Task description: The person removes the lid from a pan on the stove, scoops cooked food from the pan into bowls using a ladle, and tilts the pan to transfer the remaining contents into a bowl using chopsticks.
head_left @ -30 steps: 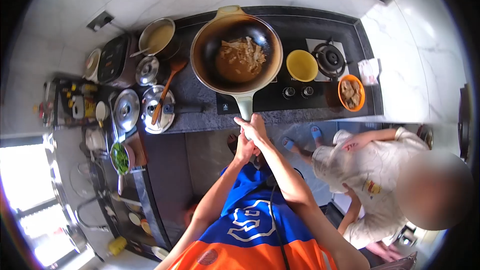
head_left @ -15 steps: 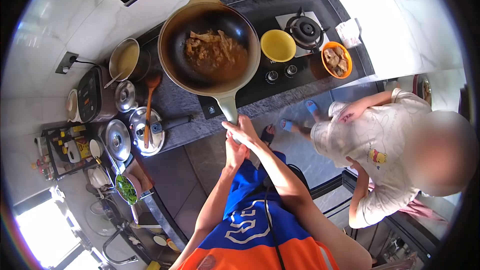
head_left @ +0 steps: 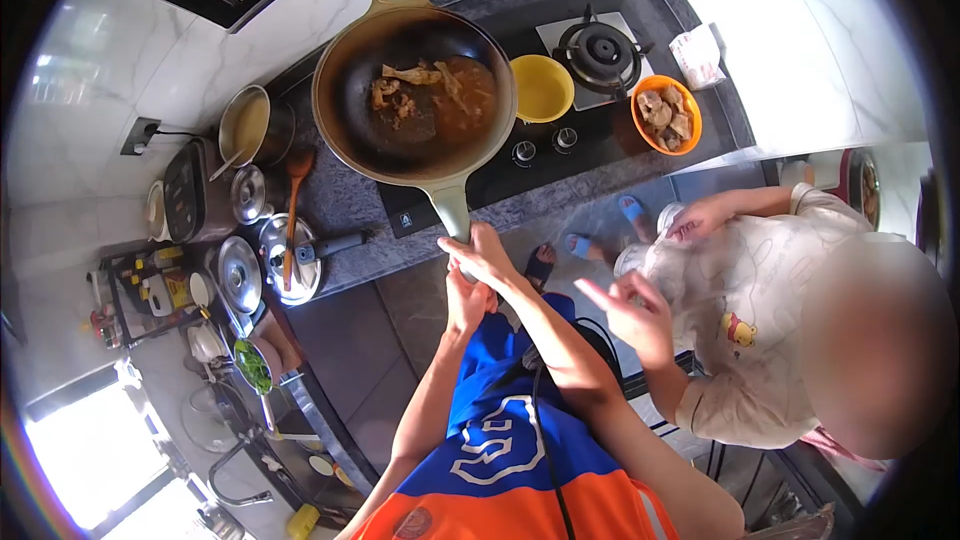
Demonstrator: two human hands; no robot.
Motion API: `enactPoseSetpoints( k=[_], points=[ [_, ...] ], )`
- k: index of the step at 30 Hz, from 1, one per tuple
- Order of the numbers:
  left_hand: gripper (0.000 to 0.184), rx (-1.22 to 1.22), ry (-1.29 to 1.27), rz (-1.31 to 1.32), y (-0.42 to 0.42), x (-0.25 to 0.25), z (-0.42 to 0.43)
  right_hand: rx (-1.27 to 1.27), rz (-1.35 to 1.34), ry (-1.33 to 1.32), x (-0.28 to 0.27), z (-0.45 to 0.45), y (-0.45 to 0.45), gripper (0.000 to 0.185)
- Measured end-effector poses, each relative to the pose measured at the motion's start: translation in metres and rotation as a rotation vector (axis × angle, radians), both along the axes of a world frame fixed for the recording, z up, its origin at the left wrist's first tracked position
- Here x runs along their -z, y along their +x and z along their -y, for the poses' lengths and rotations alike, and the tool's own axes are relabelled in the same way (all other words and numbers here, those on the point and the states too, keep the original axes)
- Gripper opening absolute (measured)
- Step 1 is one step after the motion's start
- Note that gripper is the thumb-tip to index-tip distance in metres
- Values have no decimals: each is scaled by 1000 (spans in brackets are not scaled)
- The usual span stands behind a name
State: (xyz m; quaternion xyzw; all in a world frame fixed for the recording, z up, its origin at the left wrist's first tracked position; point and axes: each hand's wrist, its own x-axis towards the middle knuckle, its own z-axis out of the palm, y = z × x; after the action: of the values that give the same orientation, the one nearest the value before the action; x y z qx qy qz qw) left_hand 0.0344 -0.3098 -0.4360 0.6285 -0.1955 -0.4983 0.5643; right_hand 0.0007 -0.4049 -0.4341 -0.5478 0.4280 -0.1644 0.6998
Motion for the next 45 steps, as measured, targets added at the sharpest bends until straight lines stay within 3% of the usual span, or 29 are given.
enactPoseSetpoints(
  k=[2,7,9,10,13,15,16,18,22,26,28,45],
  points=[
    [32,8,62,-80,-3,-6,6,7,12,45,3,2,-2,25],
    [22,-62,-33,-87,-11,-34,25,136,283,73,-16,15,-34,25],
    [19,-47,49,-21,-10,-20,18,92,230,72,-8,14,-21,26],
    [44,-12,49,-65,-5,-4,13,61,172,69,-4,14,-13,26],
    [38,-27,66,-45,-7,-12,17,19,109,84,-2,15,-4,27],
    [14,-42,79,-51,-9,-19,17,7,77,80,-3,15,-4,28],
    [14,-51,76,-54,-8,-20,17,-1,46,65,-4,16,-4,28],
    [31,-9,72,-71,-5,-19,18,-16,-4,8,-9,17,-4,29],
    [19,-30,44,-231,0,-33,19,-65,-138,-121,-24,17,2,33],
    [34,-64,-11,-380,5,-28,14,-80,-256,-192,-39,13,9,34],
    [20,-104,-78,-416,5,-25,11,-101,-318,-238,-52,11,12,36],
    [28,-58,-163,-600,12,-17,14,-138,-411,-290,-35,16,21,40]
  ],
)
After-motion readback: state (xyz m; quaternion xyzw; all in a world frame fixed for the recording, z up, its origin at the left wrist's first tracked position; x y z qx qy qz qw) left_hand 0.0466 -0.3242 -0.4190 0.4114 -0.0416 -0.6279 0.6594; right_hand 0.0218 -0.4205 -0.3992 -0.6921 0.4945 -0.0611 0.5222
